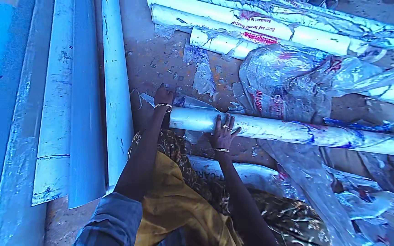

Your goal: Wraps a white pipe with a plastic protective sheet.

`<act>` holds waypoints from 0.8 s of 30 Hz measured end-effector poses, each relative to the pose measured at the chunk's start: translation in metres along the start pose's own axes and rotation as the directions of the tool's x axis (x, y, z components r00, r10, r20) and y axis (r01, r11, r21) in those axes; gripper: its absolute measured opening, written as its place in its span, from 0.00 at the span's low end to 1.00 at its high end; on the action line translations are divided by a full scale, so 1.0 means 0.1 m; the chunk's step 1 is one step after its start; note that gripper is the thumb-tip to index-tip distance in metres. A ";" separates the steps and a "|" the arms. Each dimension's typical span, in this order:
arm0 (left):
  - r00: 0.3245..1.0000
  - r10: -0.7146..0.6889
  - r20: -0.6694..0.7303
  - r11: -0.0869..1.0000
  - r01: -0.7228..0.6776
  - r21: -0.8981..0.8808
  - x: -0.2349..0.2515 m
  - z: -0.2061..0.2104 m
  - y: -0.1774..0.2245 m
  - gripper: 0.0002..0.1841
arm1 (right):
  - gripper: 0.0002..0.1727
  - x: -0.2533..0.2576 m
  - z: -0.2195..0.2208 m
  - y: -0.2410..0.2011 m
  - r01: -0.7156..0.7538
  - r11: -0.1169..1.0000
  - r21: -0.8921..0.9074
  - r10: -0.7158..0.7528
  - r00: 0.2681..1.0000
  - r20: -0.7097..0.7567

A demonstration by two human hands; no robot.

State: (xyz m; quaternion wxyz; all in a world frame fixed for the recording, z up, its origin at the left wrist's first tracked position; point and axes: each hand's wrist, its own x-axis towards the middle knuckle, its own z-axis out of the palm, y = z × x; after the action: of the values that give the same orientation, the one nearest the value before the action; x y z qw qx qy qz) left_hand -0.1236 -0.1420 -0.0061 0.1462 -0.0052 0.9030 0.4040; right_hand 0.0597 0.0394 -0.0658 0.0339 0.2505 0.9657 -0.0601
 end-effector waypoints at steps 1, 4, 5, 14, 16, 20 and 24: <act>0.999 -0.019 0.039 0.999 0.017 0.051 -0.04 -0.05 -0.04 0.23 | 0.58 0.10 -0.07 -0.02 0.003 1.000 -0.003 -0.003 1.000 0.029; 0.981 -0.007 0.194 0.996 -0.012 0.092 -0.09 -0.15 -0.19 0.15 | 0.61 0.43 -0.32 -0.05 0.036 0.999 -0.008 -0.034 0.985 0.167; 0.970 -0.018 0.242 0.999 0.006 0.052 -0.10 -0.15 -0.24 0.15 | 0.62 0.52 -0.38 -0.04 0.044 0.999 -0.022 -0.039 0.977 0.212; 0.973 -0.097 0.210 0.995 0.096 0.018 -0.13 -0.07 -0.20 0.13 | 0.65 0.70 -0.48 -0.07 0.054 0.996 -0.071 -0.030 0.953 0.301; 0.985 -0.101 0.143 0.979 0.073 0.191 -0.20 -0.02 -0.09 0.16 | 0.65 0.70 -0.47 -0.06 0.050 0.996 -0.071 -0.027 0.955 0.295; 0.993 -0.110 0.029 0.879 0.083 0.469 -0.57 0.05 0.25 0.16 | 0.66 0.70 -0.48 -0.07 0.056 0.997 -0.057 -0.037 0.954 0.297; 0.994 -0.106 0.027 0.819 0.072 0.569 -0.68 0.09 0.38 0.15 | 0.65 0.66 -0.48 -0.08 0.049 0.997 -0.055 -0.032 0.959 0.283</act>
State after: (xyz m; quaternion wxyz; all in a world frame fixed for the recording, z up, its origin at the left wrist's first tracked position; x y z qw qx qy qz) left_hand -0.0612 -0.1176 0.0340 0.1856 0.0080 0.9764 0.1104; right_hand -0.0036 0.0703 -0.0241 0.1775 0.2183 0.9573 -0.0661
